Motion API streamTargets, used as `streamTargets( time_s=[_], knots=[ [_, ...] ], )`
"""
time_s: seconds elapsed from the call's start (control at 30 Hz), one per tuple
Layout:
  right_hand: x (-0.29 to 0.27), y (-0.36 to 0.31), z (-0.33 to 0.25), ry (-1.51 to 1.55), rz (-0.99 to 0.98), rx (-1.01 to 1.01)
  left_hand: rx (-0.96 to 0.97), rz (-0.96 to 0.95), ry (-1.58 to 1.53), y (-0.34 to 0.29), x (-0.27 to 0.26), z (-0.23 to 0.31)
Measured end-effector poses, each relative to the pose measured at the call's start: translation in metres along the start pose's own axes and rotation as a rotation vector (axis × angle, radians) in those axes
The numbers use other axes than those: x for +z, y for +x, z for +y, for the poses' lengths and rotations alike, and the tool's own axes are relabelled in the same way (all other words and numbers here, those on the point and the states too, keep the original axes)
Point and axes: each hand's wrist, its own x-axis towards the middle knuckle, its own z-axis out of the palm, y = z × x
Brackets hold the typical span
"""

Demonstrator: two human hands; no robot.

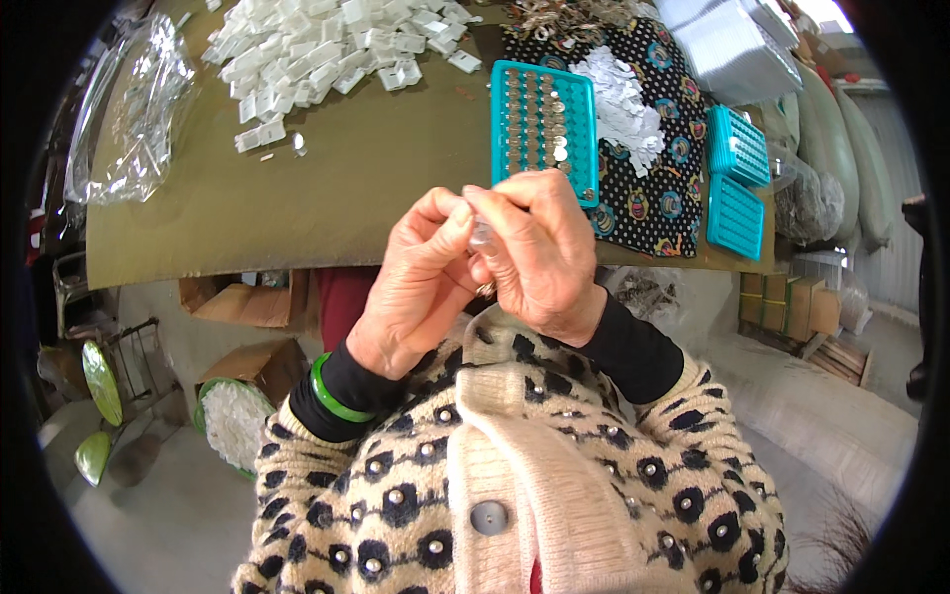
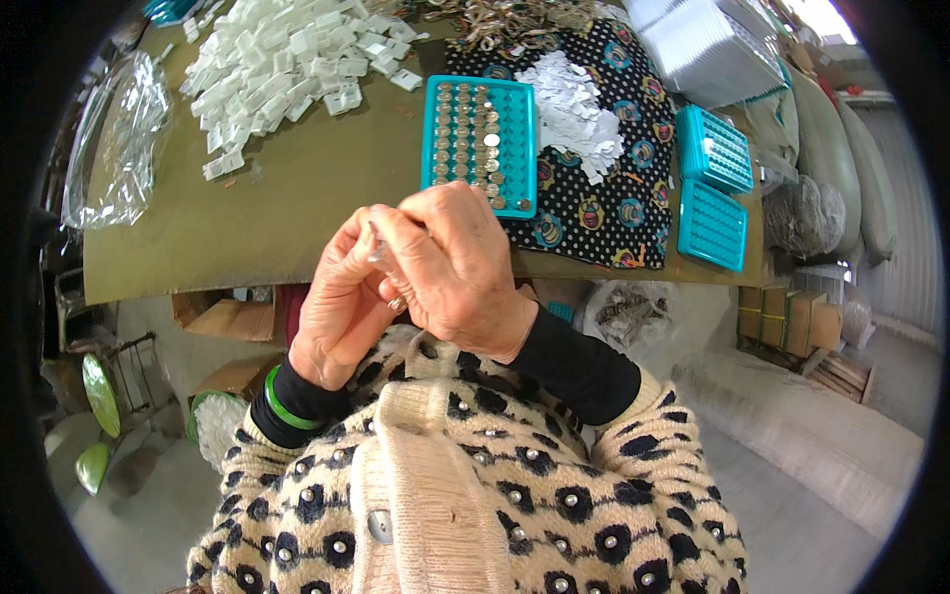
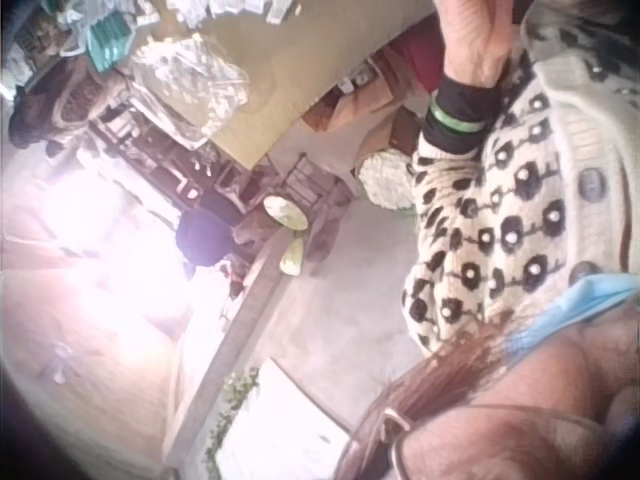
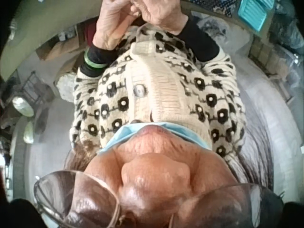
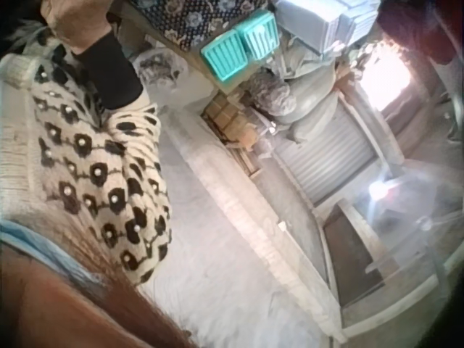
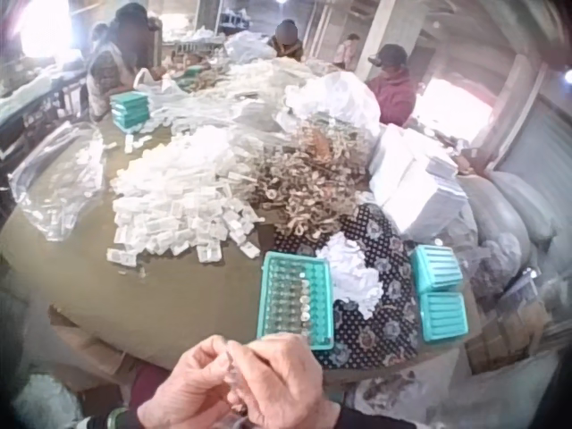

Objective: The person repeatedly picks small white plastic housings and metal pins from a table, inserts the pins into the housings, and places the assembled units back on the table. The person also handles a teal tray containing small metal parts.

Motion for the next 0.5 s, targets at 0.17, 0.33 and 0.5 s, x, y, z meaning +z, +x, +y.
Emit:
streamTargets(
  time_s=[0.17, 0.33, 0.5],
  knots=[
    [-0.031, -0.004, -0.004, 0.123, -0.086, 0.136, 0.105, -0.052, 0.030, -0.001, 0.005, 0.012],
    [-0.077, -0.024, 0.038, -0.335, 0.093, 0.347, 0.178, -0.098, 0.131, 0.003, 0.004, 0.015],
    [-0.093, -0.054, 0.081, -0.689, 0.061, 0.380, 0.144, -0.085, 0.174, 0.005, 0.001, 0.006]
  ],
)
